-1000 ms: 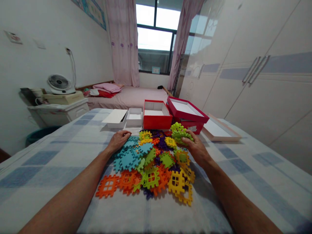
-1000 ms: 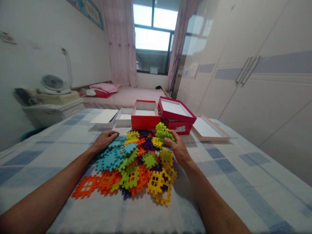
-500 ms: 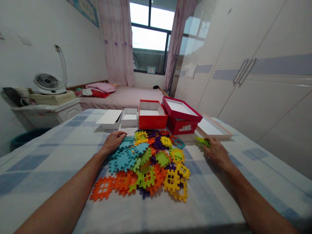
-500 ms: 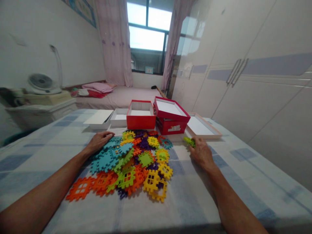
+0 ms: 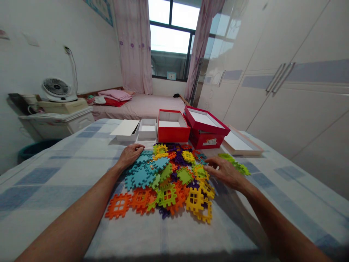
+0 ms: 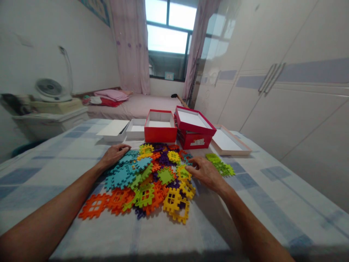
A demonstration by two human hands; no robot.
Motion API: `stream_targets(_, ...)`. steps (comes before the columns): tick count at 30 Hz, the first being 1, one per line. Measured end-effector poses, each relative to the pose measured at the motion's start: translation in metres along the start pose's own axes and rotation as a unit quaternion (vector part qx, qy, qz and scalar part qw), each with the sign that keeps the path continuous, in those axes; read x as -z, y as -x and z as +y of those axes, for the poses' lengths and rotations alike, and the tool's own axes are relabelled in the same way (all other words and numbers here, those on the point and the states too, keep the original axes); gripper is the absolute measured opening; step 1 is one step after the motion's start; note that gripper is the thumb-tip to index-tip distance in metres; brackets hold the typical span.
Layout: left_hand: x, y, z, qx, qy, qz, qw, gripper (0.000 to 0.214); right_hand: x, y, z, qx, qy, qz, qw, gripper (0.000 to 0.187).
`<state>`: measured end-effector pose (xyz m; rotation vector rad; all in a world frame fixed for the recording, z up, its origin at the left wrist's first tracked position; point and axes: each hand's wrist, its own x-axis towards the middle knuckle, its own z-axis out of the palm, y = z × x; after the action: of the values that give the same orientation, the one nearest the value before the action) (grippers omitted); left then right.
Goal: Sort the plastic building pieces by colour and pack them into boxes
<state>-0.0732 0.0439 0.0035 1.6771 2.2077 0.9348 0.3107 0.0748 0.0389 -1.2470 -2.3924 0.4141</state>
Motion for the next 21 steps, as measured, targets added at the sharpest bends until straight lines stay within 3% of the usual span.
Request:
stream_targets(6, -0.004, -0.002, -0.006, -0.011, -0.001, 0.005, 1.000, 0.045, -0.012, -0.003, -0.012, -0.003, -0.056, -0.013, 0.998, 0.024)
stream_targets(10, -0.006, -0.003, -0.009, -0.022, -0.004, 0.004, 1.000, 0.047, -0.005, -0.012, -0.027, -0.034, -0.174, 0.017, 0.984, 0.025)
stream_targets(13, -0.005, -0.003, -0.008, -0.020, -0.006, 0.007, 1.000, 0.045, -0.009, -0.024, -0.044, 0.000, -0.239, -0.005, 0.971, 0.031)
stream_targets(17, -0.004, -0.002, -0.005, -0.020, -0.003, 0.002, 1.000, 0.046, -0.029, -0.044, -0.039, 0.076, -0.120, 0.033, 0.989, 0.035)
stream_targets(21, -0.004, -0.002, -0.006, -0.028, 0.003, 0.010, 1.000, 0.047, -0.052, -0.056, -0.016, 0.076, 0.023, 0.033, 0.996, 0.047)
